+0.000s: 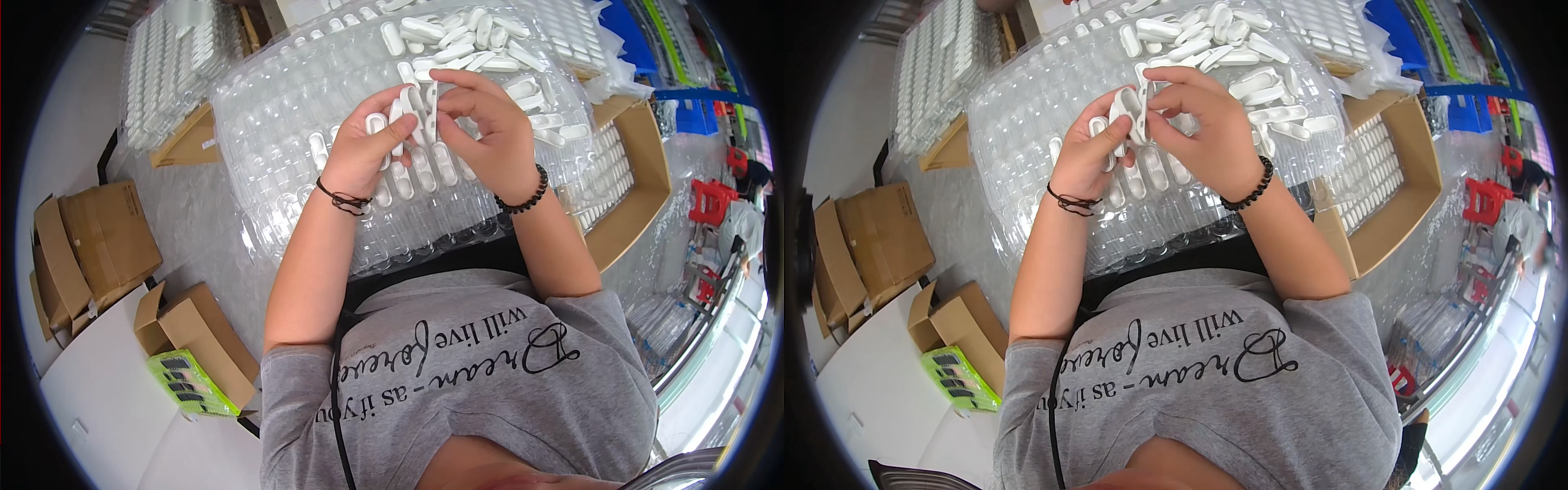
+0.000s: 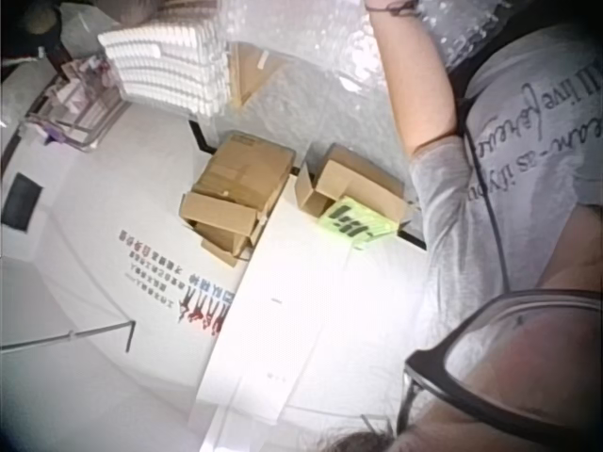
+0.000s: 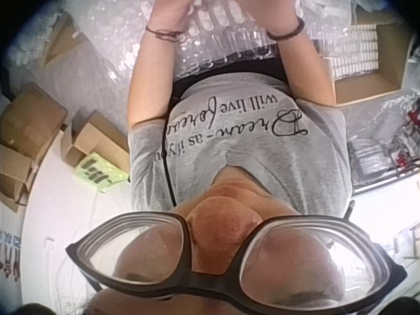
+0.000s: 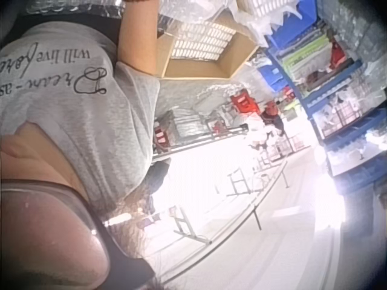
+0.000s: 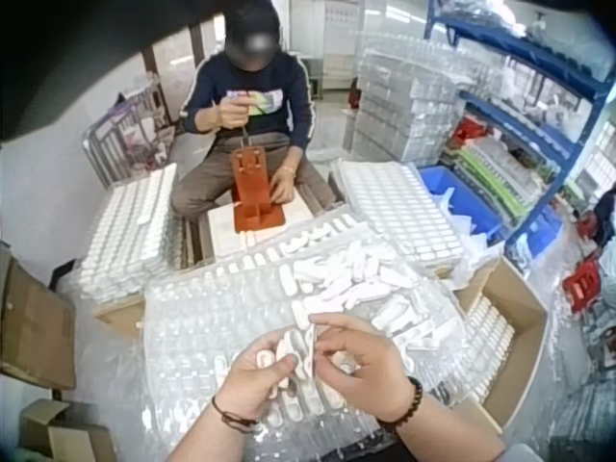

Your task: The recorder is assembling small white plastic components by snapping them together and placing them onto a tray.

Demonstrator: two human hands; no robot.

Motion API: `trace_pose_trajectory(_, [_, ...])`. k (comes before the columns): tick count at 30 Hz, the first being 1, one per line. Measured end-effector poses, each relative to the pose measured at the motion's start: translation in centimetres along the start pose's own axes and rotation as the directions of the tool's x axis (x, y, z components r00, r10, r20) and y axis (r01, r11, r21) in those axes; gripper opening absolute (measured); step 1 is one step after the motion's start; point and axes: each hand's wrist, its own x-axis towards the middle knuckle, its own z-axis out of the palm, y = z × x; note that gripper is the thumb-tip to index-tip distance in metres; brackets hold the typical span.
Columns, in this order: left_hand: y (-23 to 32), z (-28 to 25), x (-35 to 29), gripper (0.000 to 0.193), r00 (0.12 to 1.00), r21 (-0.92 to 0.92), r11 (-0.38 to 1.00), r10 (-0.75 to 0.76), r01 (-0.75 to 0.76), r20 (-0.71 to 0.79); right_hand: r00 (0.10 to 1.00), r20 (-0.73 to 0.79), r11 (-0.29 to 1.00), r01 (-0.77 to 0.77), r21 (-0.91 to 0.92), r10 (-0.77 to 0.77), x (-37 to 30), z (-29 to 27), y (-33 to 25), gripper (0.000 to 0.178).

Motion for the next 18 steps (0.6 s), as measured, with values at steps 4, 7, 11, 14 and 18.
trace_pose_trajectory(4, [-0.4, 0.0, 0.0, 0.034, 0.993, 0.094, 0.989, 0.112, -0.115, 0.032, 0.930, -0.016, 0.822, -0.316, 0.473, 0.367, -0.7, 1.3, 0.1, 0.009])
trace_pose_trajectory(7, [-0.3, 0.1, 0.0, 0.029, 0.985, 0.081, 0.982, 0.166, -0.170, 0.049, 0.913, -0.038, 0.839, -0.356, 0.412, 0.406, -0.9, 2.0, 0.1, 0.008])
trace_pose_trajectory(11, [-0.4, -0.7, 0.1, 0.022, 0.978, -0.048, 0.990, 0.136, -0.130, 0.157, 0.928, -0.106, 0.856, -0.280, 0.434, 0.357, -1.0, 2.4, 1.4, 0.009])
trace_pose_trajectory(14, [-0.8, -1.4, 0.4, 0.028, 1.000, -0.146, 0.989, -0.008, 0.009, 0.014, 0.970, -0.107, 0.933, -0.174, 0.316, 0.217, -0.8, 2.1, 1.1, 0.008])
trace_pose_trajectory(18, [-0.2, -0.6, 0.4, 0.041, 0.998, -0.104, 0.994, 0.011, -0.018, -0.064, 0.997, -0.004, 0.995, -0.081, 0.060, 0.081, -0.9, 2.1, 0.2, 0.010])
